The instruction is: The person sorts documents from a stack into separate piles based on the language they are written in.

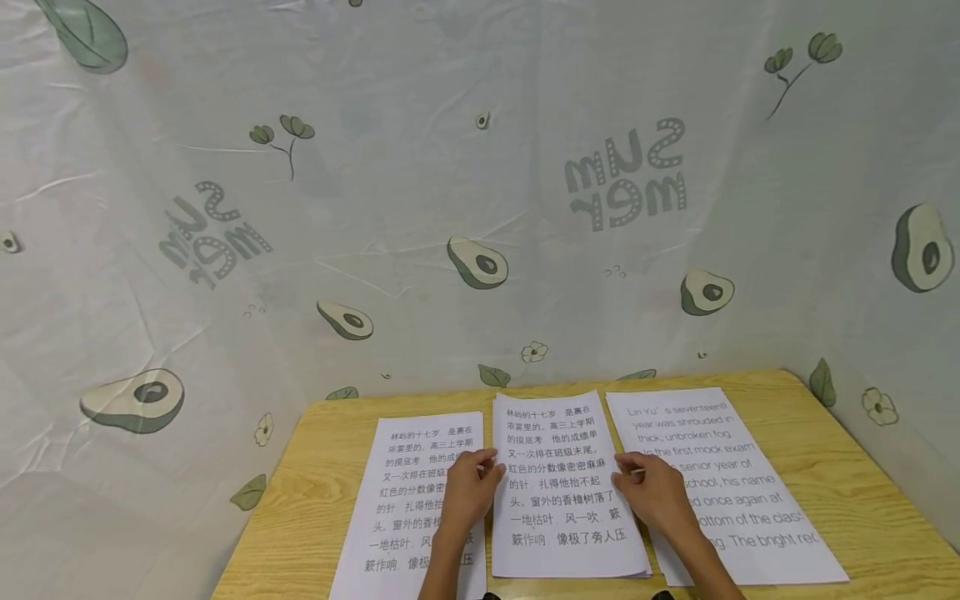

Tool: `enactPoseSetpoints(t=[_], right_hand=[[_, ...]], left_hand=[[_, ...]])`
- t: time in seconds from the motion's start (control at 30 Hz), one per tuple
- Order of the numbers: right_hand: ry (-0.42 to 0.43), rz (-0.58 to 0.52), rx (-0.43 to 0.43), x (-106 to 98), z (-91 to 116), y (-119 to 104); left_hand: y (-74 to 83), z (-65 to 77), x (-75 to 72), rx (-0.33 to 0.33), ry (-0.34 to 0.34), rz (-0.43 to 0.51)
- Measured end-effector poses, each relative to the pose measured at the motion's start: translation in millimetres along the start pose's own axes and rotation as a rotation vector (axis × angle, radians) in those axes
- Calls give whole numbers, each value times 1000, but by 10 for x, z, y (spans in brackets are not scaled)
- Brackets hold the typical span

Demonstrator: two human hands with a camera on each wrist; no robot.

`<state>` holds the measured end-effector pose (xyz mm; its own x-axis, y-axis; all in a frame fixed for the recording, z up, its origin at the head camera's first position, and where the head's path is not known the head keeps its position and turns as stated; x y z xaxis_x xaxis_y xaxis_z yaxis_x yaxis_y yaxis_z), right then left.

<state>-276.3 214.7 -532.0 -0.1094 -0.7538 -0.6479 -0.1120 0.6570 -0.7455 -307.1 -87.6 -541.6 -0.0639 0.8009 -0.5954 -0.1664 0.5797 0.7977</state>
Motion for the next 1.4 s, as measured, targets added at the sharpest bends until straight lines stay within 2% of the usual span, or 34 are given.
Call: enactPoseSetpoints(t=[0.3, 1.07, 1.4], right_hand=[[12, -23, -8, -22, 14, -39], [22, -51, 5, -83, 24, -43], [11, -64, -3, -107, 17, -49]], left_hand=[[34, 17, -9, 2, -31, 89], [9, 3, -47, -15, -26, 124], [28, -3, -115, 13, -15, 148]])
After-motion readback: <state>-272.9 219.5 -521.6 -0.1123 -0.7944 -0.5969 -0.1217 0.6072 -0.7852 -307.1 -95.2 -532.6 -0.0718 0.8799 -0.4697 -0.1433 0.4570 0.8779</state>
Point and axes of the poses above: each hand's wrist, its own z-axis away from the middle knuckle, its own x-axis out of the palm, y = z × x, the point moved 9 cm from there along -z, towards the middle knuckle, and after that the axes turned 11 degrees about -x, right-handed, at the moved point
